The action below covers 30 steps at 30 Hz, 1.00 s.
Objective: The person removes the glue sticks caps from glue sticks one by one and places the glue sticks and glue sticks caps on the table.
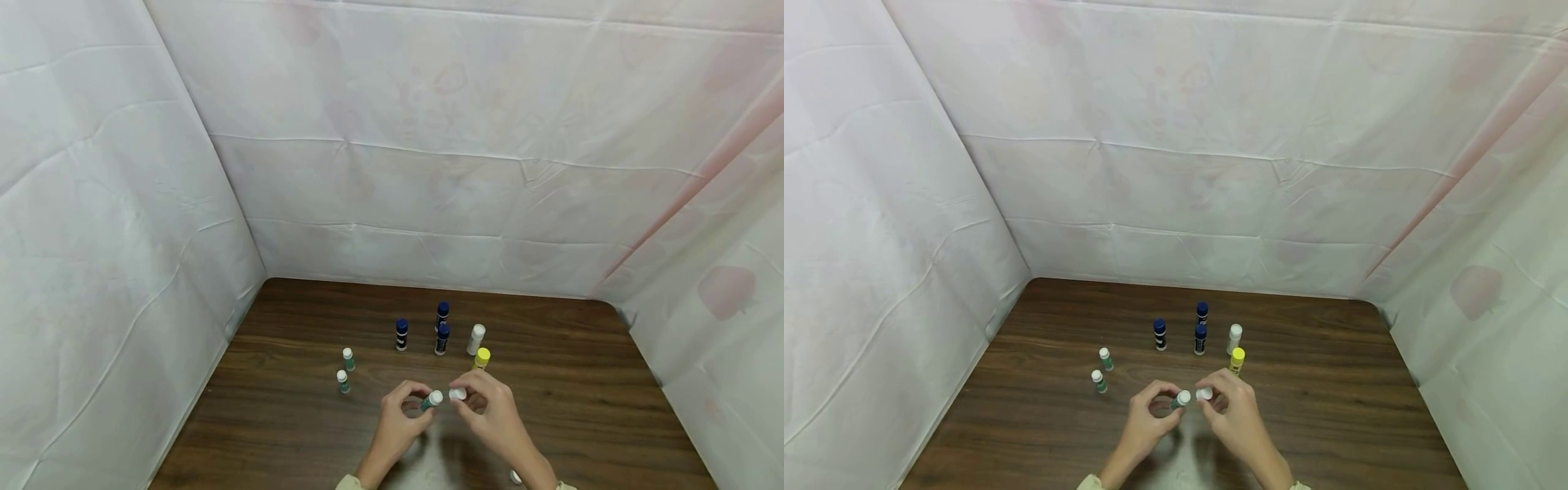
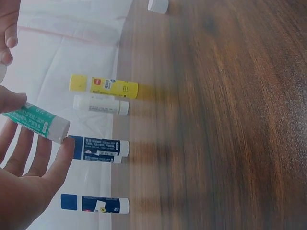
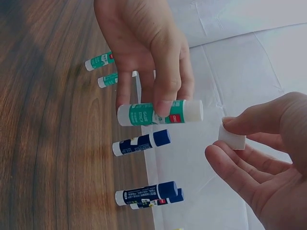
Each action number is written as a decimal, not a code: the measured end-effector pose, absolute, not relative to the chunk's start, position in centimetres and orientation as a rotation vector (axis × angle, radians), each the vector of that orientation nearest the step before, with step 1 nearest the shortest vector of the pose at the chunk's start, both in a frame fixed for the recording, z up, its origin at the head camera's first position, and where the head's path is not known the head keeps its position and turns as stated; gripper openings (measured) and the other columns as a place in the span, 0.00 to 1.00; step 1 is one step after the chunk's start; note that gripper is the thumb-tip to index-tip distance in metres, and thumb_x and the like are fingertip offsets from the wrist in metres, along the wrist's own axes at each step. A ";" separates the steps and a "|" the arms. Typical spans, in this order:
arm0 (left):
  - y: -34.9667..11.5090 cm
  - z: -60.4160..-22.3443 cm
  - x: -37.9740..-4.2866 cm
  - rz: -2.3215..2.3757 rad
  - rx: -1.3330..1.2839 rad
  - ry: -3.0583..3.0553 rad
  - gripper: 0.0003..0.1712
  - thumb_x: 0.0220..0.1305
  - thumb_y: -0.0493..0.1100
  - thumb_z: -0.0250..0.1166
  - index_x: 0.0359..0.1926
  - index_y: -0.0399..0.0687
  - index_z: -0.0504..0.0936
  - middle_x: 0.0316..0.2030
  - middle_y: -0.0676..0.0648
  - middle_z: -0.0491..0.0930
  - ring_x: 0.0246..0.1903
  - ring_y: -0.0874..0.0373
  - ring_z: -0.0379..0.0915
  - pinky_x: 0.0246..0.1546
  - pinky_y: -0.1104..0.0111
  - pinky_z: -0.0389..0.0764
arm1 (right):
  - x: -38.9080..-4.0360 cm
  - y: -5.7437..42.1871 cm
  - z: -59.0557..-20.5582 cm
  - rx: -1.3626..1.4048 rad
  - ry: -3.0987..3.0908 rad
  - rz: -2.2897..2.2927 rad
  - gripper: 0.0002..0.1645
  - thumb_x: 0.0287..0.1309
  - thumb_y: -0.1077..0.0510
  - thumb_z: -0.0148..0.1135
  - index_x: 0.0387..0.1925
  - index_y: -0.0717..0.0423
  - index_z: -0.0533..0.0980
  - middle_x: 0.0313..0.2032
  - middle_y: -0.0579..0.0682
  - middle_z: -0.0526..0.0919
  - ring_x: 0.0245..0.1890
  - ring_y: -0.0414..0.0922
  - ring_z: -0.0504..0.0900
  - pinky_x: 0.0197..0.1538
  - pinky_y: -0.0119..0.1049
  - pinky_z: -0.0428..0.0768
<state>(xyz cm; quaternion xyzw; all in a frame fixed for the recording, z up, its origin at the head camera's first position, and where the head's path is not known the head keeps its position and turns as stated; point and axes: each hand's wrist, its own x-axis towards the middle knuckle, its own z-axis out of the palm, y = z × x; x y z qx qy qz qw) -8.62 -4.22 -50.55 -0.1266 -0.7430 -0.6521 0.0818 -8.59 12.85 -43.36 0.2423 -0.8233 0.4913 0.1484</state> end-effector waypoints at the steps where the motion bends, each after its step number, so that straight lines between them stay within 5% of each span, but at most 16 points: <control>1: -4.3 -50.6 -8.6 -1.947 -0.378 -2.215 0.15 0.47 0.25 0.68 0.38 0.38 0.80 0.36 0.43 0.80 0.38 0.46 0.78 0.37 0.56 0.82 | -8.6 12.9 -43.4 0.700 -2.364 1.413 0.19 0.35 0.81 0.69 0.30 0.61 0.78 0.29 0.55 0.79 0.21 0.46 0.79 0.20 0.31 0.79; 30: -7.0 -51.4 -7.9 -1.971 -0.229 -2.206 0.14 0.50 0.26 0.68 0.39 0.39 0.80 0.38 0.43 0.81 0.39 0.51 0.78 0.40 0.54 0.81 | -9.6 14.1 -47.0 0.638 -2.420 1.440 0.21 0.39 0.75 0.71 0.33 0.50 0.80 0.33 0.43 0.80 0.24 0.35 0.78 0.22 0.28 0.79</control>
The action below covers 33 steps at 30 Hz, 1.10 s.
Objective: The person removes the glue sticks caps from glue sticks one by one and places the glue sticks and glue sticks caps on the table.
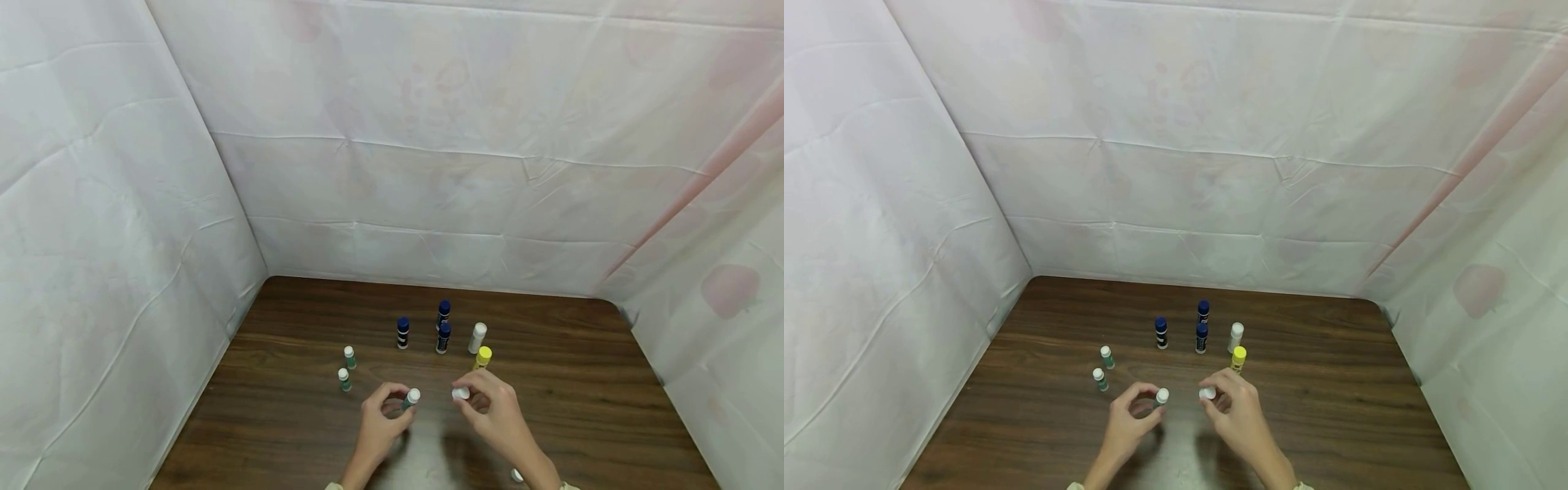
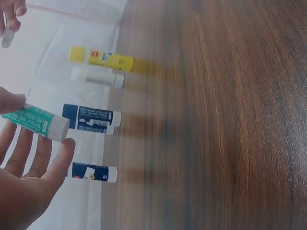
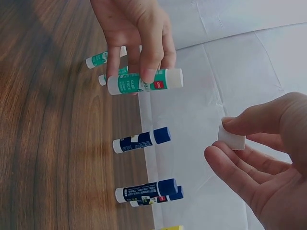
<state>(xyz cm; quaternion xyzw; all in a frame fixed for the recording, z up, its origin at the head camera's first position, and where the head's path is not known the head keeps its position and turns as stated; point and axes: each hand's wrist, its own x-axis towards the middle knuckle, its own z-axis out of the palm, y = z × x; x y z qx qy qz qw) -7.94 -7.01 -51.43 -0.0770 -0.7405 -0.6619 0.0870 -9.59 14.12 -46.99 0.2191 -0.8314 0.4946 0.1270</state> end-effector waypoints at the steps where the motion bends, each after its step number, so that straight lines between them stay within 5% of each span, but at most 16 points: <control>1: -7.1 -51.4 -7.9 -1.981 -0.219 -2.201 0.14 0.49 0.26 0.68 0.39 0.39 0.80 0.38 0.44 0.81 0.39 0.51 0.78 0.41 0.54 0.81 | -9.6 14.1 -47.0 0.632 -2.424 1.441 0.21 0.39 0.75 0.71 0.33 0.50 0.80 0.33 0.43 0.80 0.24 0.35 0.78 0.22 0.28 0.79; 33: -10.1 -52.2 -7.4 -2.031 0.029 -2.202 0.15 0.48 0.24 0.67 0.39 0.37 0.78 0.39 0.43 0.79 0.43 0.49 0.76 0.49 0.56 0.78 | -9.4 14.6 -47.2 0.553 -2.472 1.426 0.21 0.40 0.74 0.71 0.33 0.48 0.80 0.33 0.42 0.79 0.25 0.35 0.77 0.23 0.29 0.79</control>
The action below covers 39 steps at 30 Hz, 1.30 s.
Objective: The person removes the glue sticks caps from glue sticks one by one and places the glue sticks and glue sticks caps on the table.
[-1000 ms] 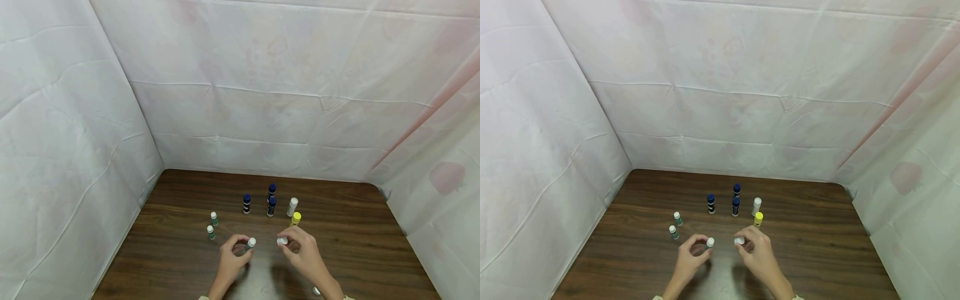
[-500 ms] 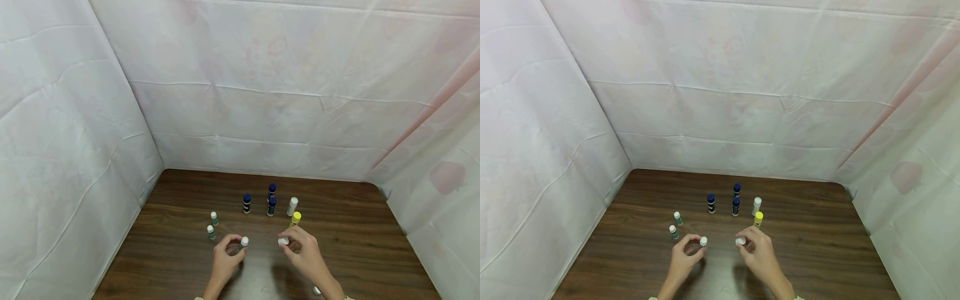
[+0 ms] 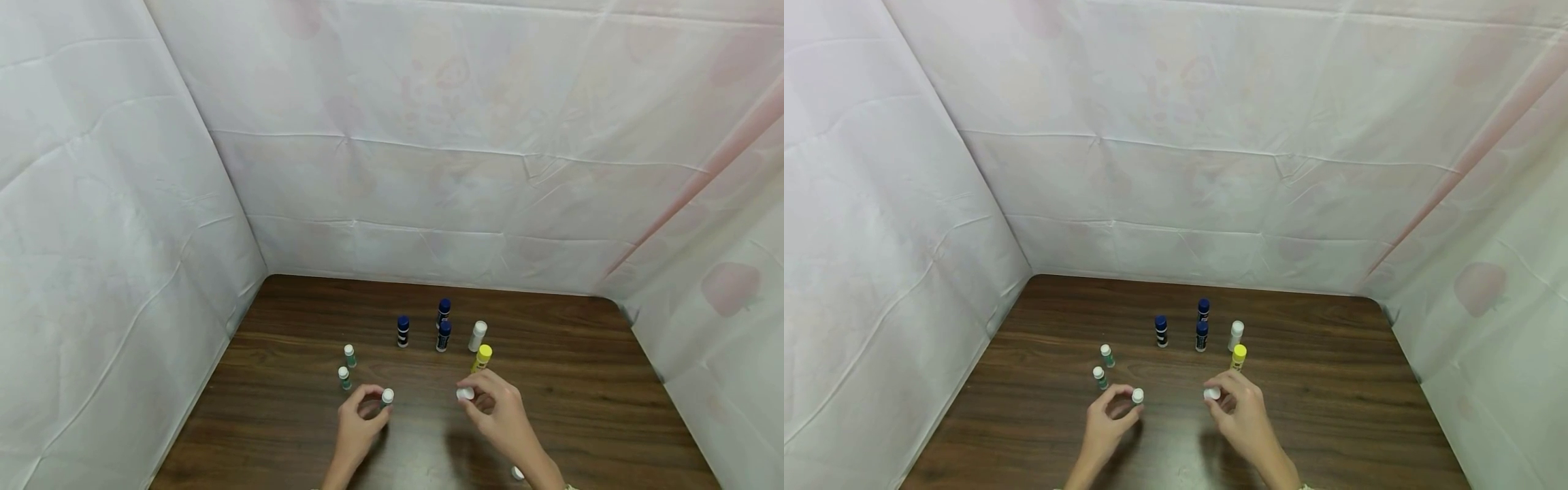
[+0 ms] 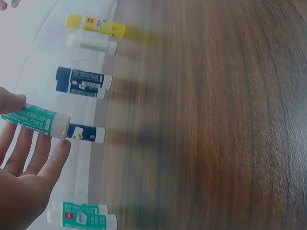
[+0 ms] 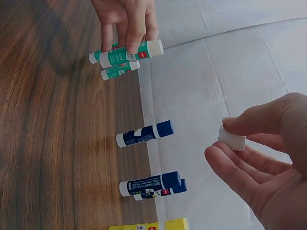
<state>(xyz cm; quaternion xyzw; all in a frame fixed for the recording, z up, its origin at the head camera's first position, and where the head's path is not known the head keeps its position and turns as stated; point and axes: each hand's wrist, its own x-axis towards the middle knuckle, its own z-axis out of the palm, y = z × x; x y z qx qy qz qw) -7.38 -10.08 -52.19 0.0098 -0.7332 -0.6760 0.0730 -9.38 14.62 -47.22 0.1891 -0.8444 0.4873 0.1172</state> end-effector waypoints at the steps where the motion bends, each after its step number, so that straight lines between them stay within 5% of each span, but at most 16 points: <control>1: -10.2 -52.2 -7.4 -2.025 0.034 -2.198 0.15 0.48 0.24 0.67 0.39 0.36 0.78 0.39 0.43 0.79 0.43 0.49 0.76 0.48 0.55 0.78 | -9.4 14.6 -47.2 0.556 -2.469 1.426 0.21 0.39 0.74 0.71 0.33 0.48 0.80 0.33 0.42 0.79 0.25 0.35 0.77 0.23 0.29 0.79; 39: -14.3 -54.4 -6.6 -1.915 0.264 -2.163 0.15 0.47 0.23 0.68 0.36 0.37 0.79 0.37 0.41 0.81 0.41 0.45 0.78 0.42 0.56 0.81 | -9.3 15.1 -47.1 0.557 -2.452 1.403 0.22 0.38 0.76 0.71 0.33 0.50 0.80 0.33 0.43 0.79 0.26 0.37 0.78 0.23 0.28 0.79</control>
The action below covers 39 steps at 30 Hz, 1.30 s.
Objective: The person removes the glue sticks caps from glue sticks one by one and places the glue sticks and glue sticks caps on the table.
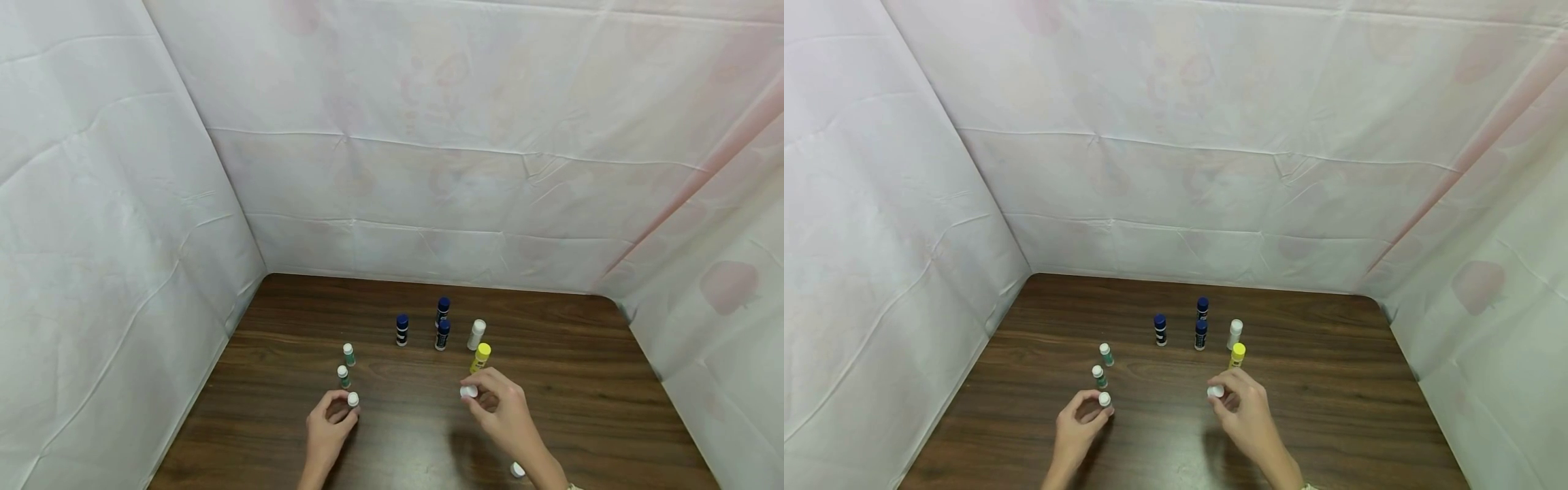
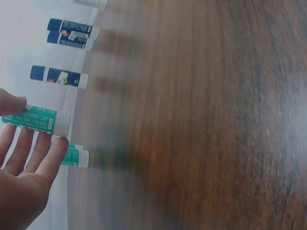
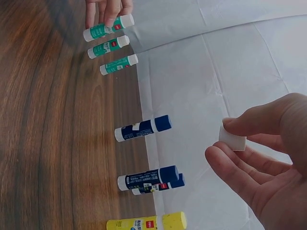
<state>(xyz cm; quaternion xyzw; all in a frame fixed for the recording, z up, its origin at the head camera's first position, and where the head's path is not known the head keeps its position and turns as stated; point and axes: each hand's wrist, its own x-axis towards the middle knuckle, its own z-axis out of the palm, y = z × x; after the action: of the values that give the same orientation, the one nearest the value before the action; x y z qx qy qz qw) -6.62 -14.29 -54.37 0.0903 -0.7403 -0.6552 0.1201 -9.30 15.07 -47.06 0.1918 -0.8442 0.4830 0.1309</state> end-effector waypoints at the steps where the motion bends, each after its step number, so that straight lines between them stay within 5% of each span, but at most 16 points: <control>1: -14.4 -54.4 -6.6 -1.915 0.269 -2.163 0.14 0.47 0.23 0.68 0.36 0.37 0.79 0.37 0.41 0.81 0.41 0.45 0.78 0.42 0.57 0.81 | -9.3 15.1 -47.1 0.554 -2.455 1.402 0.22 0.39 0.76 0.71 0.33 0.49 0.80 0.33 0.43 0.79 0.26 0.37 0.78 0.23 0.28 0.79; 22: -15.9 -56.2 -6.8 -1.892 0.391 -2.210 0.16 0.46 0.24 0.68 0.39 0.35 0.78 0.39 0.40 0.79 0.44 0.47 0.77 0.46 0.56 0.79 | -9.1 15.2 -47.1 0.533 -2.460 1.403 0.21 0.39 0.75 0.71 0.33 0.49 0.80 0.32 0.42 0.79 0.26 0.37 0.78 0.23 0.28 0.79; 39: -16.9 -59.2 -7.1 -1.885 0.439 -2.211 0.17 0.47 0.25 0.69 0.40 0.38 0.78 0.39 0.41 0.79 0.42 0.52 0.77 0.42 0.67 0.80 | -9.0 15.8 -47.1 0.489 -2.476 1.347 0.22 0.38 0.75 0.72 0.33 0.49 0.80 0.33 0.42 0.80 0.28 0.36 0.77 0.24 0.28 0.79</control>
<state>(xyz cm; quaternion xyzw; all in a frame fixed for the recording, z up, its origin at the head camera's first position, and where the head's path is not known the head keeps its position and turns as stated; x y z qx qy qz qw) -7.14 -16.90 -59.20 0.1488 -0.7486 -0.6381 0.1013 -9.02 15.81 -47.09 0.1691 -0.8570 0.4662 0.1400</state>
